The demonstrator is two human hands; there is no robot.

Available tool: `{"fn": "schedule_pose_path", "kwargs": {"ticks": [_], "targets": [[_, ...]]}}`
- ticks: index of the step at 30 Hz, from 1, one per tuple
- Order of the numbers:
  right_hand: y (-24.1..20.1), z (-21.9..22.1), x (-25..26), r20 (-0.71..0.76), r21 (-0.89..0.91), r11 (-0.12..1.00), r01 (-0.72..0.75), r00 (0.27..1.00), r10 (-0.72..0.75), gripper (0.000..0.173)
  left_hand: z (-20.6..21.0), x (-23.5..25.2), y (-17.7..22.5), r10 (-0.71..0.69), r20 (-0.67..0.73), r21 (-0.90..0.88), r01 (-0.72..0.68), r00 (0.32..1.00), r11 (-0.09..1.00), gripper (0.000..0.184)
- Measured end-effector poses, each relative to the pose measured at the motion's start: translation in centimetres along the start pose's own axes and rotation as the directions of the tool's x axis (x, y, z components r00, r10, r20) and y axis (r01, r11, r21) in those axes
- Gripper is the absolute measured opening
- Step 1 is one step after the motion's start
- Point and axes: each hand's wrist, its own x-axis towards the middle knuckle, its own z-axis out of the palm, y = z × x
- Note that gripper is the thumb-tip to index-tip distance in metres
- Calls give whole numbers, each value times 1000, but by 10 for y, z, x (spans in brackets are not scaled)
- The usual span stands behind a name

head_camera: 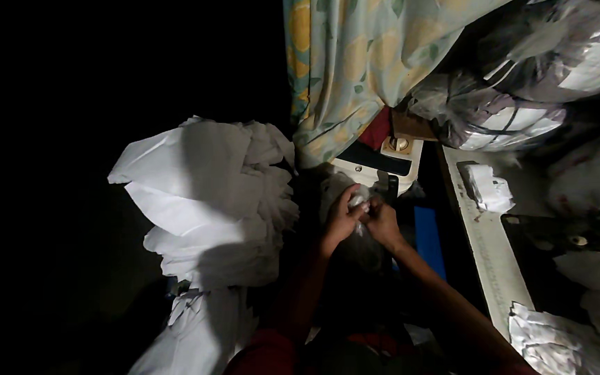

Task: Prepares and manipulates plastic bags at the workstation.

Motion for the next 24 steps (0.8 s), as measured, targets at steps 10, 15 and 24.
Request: {"fn": "schedule_pose_path", "kwargs": {"ticks": [10,15,24], "targets": [[7,2,-1,93,-9,997,71,993,-70,23,31,2,-41,-56,-272,-357,-47,961,933,32],[5,-2,-4,137,-50,964,261,958,-252,21,27,0,-52,2,-287,-217,-67,958,974,40],[-14,-10,-9,35,-102,988,114,993,-111,47,-11,-1,44,77,-97,334,-40,992,942,37]]}}
